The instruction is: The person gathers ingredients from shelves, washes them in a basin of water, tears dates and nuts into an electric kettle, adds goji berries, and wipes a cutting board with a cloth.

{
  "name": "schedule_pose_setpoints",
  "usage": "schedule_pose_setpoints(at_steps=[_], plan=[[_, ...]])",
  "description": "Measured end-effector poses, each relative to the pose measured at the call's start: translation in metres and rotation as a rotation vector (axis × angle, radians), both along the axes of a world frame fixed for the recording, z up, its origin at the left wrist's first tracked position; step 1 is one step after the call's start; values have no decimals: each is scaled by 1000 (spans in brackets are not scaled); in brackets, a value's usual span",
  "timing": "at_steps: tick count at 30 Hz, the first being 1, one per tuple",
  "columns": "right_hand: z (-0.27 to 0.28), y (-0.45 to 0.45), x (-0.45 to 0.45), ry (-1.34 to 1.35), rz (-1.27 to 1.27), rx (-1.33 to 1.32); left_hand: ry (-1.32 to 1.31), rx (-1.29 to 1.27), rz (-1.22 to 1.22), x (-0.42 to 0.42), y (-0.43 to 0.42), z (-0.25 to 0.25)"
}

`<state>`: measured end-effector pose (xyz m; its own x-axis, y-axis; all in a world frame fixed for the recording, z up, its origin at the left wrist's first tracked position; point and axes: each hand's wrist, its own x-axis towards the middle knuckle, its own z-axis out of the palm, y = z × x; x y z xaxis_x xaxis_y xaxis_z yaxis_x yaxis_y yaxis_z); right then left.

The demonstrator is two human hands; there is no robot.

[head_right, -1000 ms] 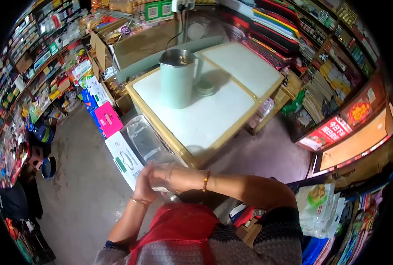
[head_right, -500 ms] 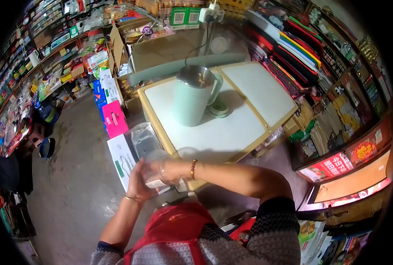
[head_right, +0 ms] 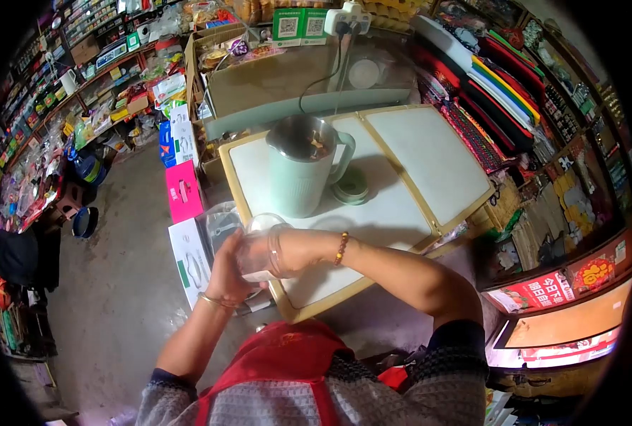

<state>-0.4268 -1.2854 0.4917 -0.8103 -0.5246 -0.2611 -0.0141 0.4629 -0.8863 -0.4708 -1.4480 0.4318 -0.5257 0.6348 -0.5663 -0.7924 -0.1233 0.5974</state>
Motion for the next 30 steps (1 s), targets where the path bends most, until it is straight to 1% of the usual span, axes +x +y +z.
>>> schedule_pose_setpoints(at_steps=[2, 3, 4, 5, 6, 8, 10, 11, 14, 15, 16, 18, 20, 22, 23, 25, 26, 28, 29, 30], plan=[[2, 14, -3, 4, -13, 31, -88, 204, 61, -6, 5, -5], [1, 19, -4, -18, -148, -83, -55, 306, 66, -9, 10, -3], [-1, 25, -4, -49, -284, -196, -86, 325, 76, -12, 7, 1], [-1, 33, -10, -35, -269, -266, -103, 319, 67, -14, 8, 4], [12, 34, -8, -182, -352, -401, -121, 315, 56, -16, 10, 7], [22, 39, -11, -223, -408, -436, -127, 359, 35, -20, 17, 3], [28, 47, -14, -252, -446, -462, -177, 375, 31, -24, 25, 1], [30, 51, -16, -271, -488, -497, -245, 428, 45, -27, 26, 0], [39, 67, -25, -264, -521, -560, -274, 428, 38, -37, 30, -4], [43, 71, -29, -283, -551, -571, -268, 513, 60, -39, 31, -9], [46, 74, -31, -288, -555, -565, -276, 517, 60, -42, 31, -12], [52, 82, -38, -255, -608, -577, -303, 604, 16, -47, 29, -13], [58, 94, -48, -61, -613, -446, -302, 621, 20, -49, 28, -15], [61, 108, -60, 155, -653, -89, -289, 691, -4, -49, 26, -13], [61, 110, -63, 157, -652, -88, -288, 692, -4, -48, 26, -12], [63, 113, -69, 425, -500, 457, -558, 725, 129, -45, 27, -11], [66, 112, -68, 430, -499, 458, -553, 728, 128, -43, 27, -12], [74, 107, -63, 440, -584, 432, -471, 884, 109, -36, 26, -15], [70, 110, -62, 443, -582, 430, -496, 1019, 72, -34, 26, -19], [61, 114, -61, 487, -545, 281, -492, 1015, 73, -32, 25, -16]])
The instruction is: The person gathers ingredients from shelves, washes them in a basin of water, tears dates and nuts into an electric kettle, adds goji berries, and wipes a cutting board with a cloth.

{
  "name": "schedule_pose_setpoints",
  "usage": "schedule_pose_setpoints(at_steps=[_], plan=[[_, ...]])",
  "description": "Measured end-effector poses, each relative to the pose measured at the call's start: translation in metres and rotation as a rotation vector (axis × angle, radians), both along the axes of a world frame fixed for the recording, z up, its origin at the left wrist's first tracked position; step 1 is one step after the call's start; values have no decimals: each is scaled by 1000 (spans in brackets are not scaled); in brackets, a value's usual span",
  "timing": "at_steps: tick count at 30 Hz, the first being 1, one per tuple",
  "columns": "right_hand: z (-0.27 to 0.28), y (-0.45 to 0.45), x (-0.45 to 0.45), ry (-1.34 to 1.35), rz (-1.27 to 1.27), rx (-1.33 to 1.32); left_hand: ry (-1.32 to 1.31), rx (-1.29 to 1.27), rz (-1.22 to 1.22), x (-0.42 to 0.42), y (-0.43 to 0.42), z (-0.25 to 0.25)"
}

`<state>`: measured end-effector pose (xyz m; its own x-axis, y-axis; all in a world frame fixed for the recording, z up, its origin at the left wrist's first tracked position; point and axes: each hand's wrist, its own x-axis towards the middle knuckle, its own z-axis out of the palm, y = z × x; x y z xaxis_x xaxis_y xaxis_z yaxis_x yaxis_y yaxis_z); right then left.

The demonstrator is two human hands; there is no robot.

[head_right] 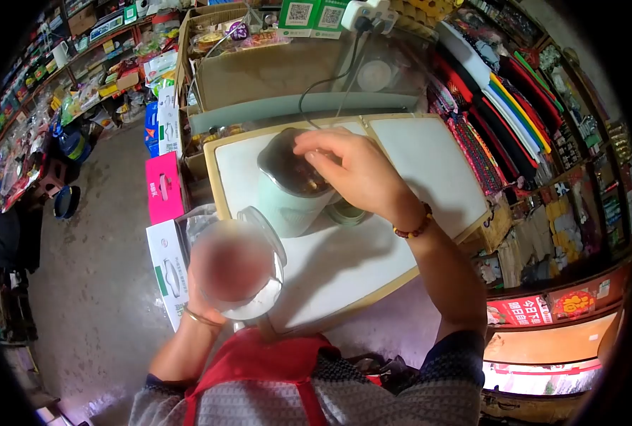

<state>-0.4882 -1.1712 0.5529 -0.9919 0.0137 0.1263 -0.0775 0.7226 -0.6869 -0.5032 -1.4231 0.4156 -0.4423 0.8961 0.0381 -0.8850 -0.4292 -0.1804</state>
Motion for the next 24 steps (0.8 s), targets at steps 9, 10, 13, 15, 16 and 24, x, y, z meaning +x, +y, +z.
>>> schedule_pose_setpoints(at_steps=[9, 10, 13, 15, 16, 24], plan=[[1, -15, 26, 278, 19, -117, 180, -212, 31, 25, 6, 18], [-15, -15, 32, 269, 165, -295, 259, -283, 57, 27, 6, 18], [-42, -42, 54, -99, 424, -706, 883, -693, 262, 40, 10, 11], [-51, -60, 65, -273, 431, -961, 1132, -882, 351, 51, 11, 24], [-51, -64, 69, -327, 405, -1073, 1248, -987, 394, 56, 12, 33], [-44, -52, 90, 136, 268, -877, 85, -412, 53, 69, 8, 42]])
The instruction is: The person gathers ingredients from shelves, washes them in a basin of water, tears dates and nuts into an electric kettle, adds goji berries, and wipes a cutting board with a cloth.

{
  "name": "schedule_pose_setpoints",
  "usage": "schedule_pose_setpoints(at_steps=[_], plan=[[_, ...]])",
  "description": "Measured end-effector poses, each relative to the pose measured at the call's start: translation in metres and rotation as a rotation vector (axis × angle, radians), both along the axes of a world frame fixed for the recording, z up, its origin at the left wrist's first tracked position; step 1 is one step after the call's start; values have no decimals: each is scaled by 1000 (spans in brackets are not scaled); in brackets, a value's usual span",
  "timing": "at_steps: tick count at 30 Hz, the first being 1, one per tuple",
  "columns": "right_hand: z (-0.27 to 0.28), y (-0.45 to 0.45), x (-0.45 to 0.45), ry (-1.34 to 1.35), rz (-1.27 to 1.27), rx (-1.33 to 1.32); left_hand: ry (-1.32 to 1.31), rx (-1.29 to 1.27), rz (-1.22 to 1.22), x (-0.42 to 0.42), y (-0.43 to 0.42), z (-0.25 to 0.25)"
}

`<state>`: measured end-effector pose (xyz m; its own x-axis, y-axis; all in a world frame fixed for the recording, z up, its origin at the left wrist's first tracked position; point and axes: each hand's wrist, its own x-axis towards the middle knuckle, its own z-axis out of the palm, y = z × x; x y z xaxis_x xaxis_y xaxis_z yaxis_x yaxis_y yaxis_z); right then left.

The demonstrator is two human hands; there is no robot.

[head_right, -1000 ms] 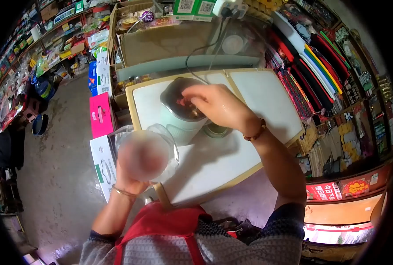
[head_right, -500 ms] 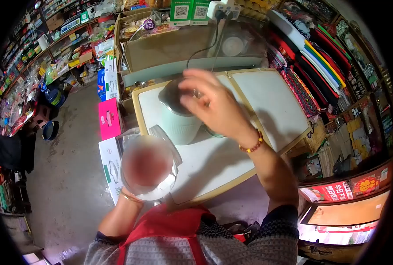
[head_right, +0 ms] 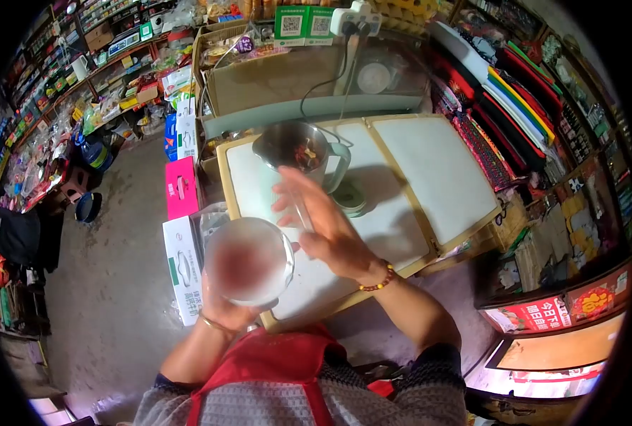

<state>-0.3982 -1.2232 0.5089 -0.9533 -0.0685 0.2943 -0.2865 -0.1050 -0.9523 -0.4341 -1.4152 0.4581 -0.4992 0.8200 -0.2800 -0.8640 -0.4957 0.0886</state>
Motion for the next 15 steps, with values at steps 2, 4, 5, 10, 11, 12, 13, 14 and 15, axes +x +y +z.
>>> schedule_pose_setpoints(at_steps=[2, 4, 5, 10, 11, 12, 13, 14, 15], plan=[[11, 4, 14, 190, 24, 380, 163, 192, -134, -2, -7, -11], [19, -10, 21, 381, 32, 967, 149, -100, -93, 7, -1, -14], [15, -13, 25, 437, 24, 1065, 103, -197, -74, 11, 3, -17], [-6, -2, 31, 534, 112, 1264, 143, -308, -185, 13, 11, -19], [-24, 2, 30, 362, -43, 1073, 315, -368, -11, 18, 16, -24], [-36, 2, 32, 188, -195, 874, 484, -425, 160, 21, 19, -30], [-35, -4, 36, -132, -199, 584, 1147, -746, 334, 18, 19, -36], [-39, -5, 38, -136, -213, 585, 1183, -732, 396, 13, 25, -53], [-45, -5, 40, -150, -238, 647, 1172, -714, 391, 12, 28, -65]])
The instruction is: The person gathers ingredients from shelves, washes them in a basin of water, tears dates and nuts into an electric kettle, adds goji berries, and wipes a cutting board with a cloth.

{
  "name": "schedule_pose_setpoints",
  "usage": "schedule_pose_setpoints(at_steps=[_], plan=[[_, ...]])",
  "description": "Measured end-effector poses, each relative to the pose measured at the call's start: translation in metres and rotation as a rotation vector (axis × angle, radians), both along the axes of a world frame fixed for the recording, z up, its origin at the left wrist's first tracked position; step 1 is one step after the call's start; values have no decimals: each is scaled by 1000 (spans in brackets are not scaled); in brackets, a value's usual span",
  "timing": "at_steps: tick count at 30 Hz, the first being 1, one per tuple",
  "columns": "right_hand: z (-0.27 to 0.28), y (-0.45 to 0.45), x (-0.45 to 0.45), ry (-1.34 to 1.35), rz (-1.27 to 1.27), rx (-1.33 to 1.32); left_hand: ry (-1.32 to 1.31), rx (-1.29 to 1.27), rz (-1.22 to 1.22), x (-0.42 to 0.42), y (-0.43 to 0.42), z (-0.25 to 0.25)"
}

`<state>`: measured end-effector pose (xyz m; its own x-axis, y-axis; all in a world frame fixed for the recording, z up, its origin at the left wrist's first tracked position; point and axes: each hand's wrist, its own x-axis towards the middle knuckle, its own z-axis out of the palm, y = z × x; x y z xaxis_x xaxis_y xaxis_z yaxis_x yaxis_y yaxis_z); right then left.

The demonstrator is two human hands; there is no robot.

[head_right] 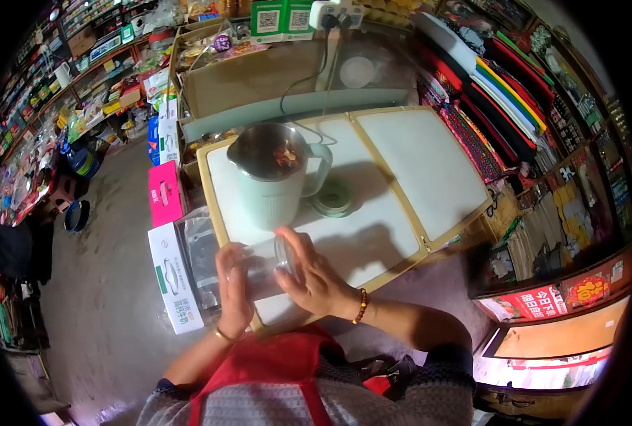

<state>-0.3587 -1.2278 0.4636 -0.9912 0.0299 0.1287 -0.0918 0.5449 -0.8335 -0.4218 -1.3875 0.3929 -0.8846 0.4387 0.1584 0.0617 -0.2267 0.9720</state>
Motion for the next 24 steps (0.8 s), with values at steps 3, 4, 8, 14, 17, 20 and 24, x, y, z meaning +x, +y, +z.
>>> schedule_pose_setpoints(at_steps=[3, 4, 8, 14, 17, 20, 24], plan=[[-21, 15, 2, 50, -18, 136, 14, -41, -137, 3, -3, -34], [-21, 24, 3, -27, -3, 201, 167, -181, -195, -7, -4, -41], [-33, 49, 0, -121, -43, 615, 239, -258, -156, -37, -2, -44], [-55, 81, -18, -55, -22, 632, 316, -270, 38, -86, 7, -21], [-58, 139, -46, -256, -505, 595, 236, -287, 22, -91, 5, -20], [-126, 196, -67, -295, -612, 622, 245, -265, 38, -97, 11, -14], [-120, 226, -63, -502, -643, -335, 352, -218, 116, -114, 5, 9]])
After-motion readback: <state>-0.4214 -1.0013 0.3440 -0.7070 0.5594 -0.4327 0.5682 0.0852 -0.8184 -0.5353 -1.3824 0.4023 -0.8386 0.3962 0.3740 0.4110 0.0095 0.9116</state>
